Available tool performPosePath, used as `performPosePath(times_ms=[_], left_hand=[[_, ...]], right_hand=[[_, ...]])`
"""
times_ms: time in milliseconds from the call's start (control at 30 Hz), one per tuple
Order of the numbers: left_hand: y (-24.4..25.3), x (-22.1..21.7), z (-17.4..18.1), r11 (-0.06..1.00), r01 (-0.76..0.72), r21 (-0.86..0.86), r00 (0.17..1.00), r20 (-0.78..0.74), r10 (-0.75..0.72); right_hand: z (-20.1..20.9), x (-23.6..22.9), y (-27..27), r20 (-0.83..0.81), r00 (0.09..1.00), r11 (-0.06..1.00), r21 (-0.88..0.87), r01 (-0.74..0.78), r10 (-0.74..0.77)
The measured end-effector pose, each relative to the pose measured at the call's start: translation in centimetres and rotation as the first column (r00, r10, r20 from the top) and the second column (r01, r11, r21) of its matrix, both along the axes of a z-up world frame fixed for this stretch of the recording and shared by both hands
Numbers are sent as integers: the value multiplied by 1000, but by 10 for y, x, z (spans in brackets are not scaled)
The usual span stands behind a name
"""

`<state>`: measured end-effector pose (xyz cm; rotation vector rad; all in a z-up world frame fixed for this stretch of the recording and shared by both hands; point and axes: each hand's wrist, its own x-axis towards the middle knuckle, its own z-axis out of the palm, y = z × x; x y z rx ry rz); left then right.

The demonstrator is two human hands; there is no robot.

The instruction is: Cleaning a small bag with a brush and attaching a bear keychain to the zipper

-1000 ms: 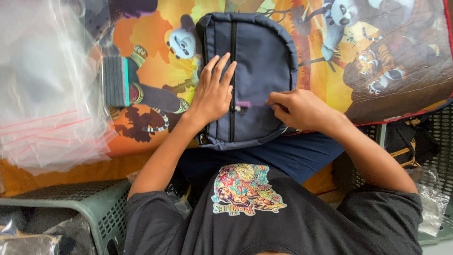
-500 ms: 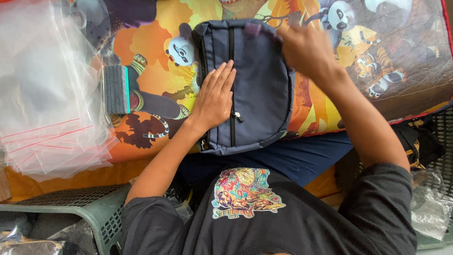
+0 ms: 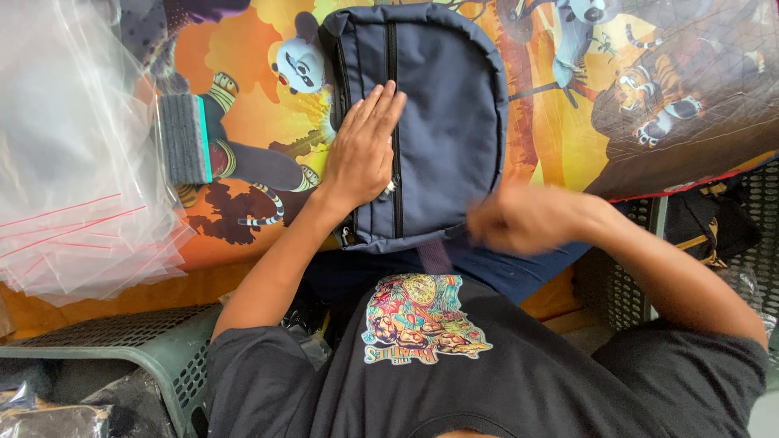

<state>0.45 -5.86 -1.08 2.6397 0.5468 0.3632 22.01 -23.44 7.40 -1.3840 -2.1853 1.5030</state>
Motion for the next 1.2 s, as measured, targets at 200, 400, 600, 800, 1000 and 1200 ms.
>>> performPosePath(times_ms=[200,400,600,800,1000,1200], left_hand=[[-5,5,-5,998,-21,58,1000,14,20],[-7,8,-2,998,-32,49,999,5,32],[-6,8,-2,997,-22,73,1000,-18,23],[-7,9,-1,996,-20,88,999,-36,23],[-5,8,1,996,0,94,1000,-23,2],[-7,9,-2,995,-22,96,999,-45,26]], right_hand=[[1,23,-16,174,843,848,273,455,-509],[-10,-10,-17,-62,991,993,-2,121,-121],[-13,25,-46,528,737,906,234,352,-422],[-33,8,-79,376,805,845,464,266,-459],[-42,42,-93,541,538,744,603,288,-647],[-52,-8,-100,435,700,760,603,241,-567]])
